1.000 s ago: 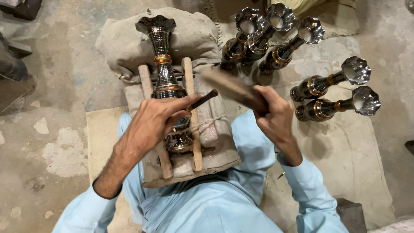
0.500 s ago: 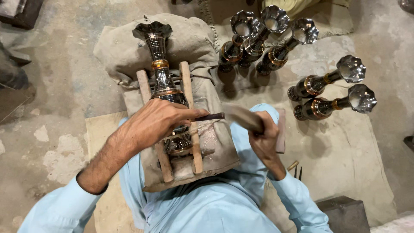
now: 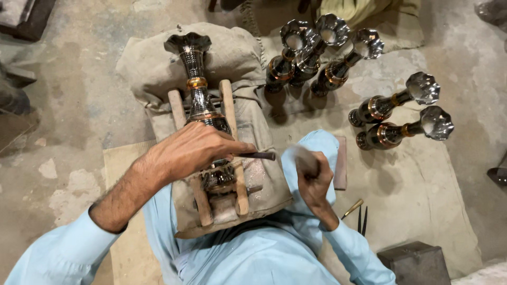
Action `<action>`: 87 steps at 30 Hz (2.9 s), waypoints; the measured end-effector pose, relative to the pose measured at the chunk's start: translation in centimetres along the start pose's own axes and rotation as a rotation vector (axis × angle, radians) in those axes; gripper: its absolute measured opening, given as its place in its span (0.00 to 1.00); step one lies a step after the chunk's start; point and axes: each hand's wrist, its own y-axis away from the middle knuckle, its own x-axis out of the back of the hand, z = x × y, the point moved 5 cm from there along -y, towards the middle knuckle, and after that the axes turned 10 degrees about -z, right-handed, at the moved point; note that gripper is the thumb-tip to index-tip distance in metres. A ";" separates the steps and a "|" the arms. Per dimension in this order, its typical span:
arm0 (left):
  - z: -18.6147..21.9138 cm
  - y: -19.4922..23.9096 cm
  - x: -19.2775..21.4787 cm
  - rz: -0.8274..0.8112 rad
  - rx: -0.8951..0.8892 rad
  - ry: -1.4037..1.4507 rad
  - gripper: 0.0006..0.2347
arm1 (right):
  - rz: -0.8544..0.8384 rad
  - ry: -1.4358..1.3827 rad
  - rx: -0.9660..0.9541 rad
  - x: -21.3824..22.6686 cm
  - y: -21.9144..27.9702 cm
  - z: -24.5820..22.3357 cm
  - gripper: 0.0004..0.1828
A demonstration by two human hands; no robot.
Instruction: The person uses a hammer and chisel to engrave decorative patterns on a metal vessel clamped in a wooden jig. The person repeatedly strikes the chisel to create intricate designs on the vessel's surface.
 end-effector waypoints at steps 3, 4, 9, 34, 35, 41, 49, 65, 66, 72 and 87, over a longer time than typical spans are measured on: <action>-0.2 -0.1 -0.4 -0.079 0.067 -0.034 0.22 | -0.063 0.058 -0.030 -0.2 0.1 0.0 0.10; -0.1 -0.1 -0.3 -0.076 0.057 -0.028 0.22 | -0.125 0.133 -0.029 -0.4 0.1 0.0 0.11; -0.1 -0.1 -0.4 -0.095 0.042 -0.069 0.22 | -0.008 -0.025 0.088 -0.1 0.5 -0.1 0.09; -6.3 9.4 -3.3 0.897 0.290 0.858 0.23 | -0.686 -0.532 -0.412 -3.2 -6.1 0.5 0.24; -6.8 9.7 -4.2 0.923 0.298 1.017 0.24 | -0.752 -0.621 -0.363 -3.9 -6.9 -0.6 0.26; -6.5 10.2 -7.8 0.789 0.359 1.308 0.27 | -0.969 -0.874 -0.328 -8.6 -9.3 -4.1 0.40; -5.6 9.8 -8.5 0.650 0.391 1.322 0.26 | -0.998 -0.777 -0.315 -11.4 -10.0 -4.0 0.33; -6.7 11.1 -6.1 0.945 0.286 1.166 0.24 | -0.880 -0.798 0.040 -6.0 -9.4 -8.2 0.33; -6.4 10.9 -5.8 0.985 0.249 1.136 0.24 | -0.837 -0.832 0.092 -5.4 -9.1 -7.9 0.31; -5.9 7.9 -4.2 0.883 0.135 0.858 0.22 | -0.753 -0.805 -0.049 -5.4 -5.1 -2.3 0.15; -5.0 5.2 -1.5 0.502 -0.085 0.412 0.22 | -0.620 0.831 0.418 2.8 -10.6 -9.8 0.38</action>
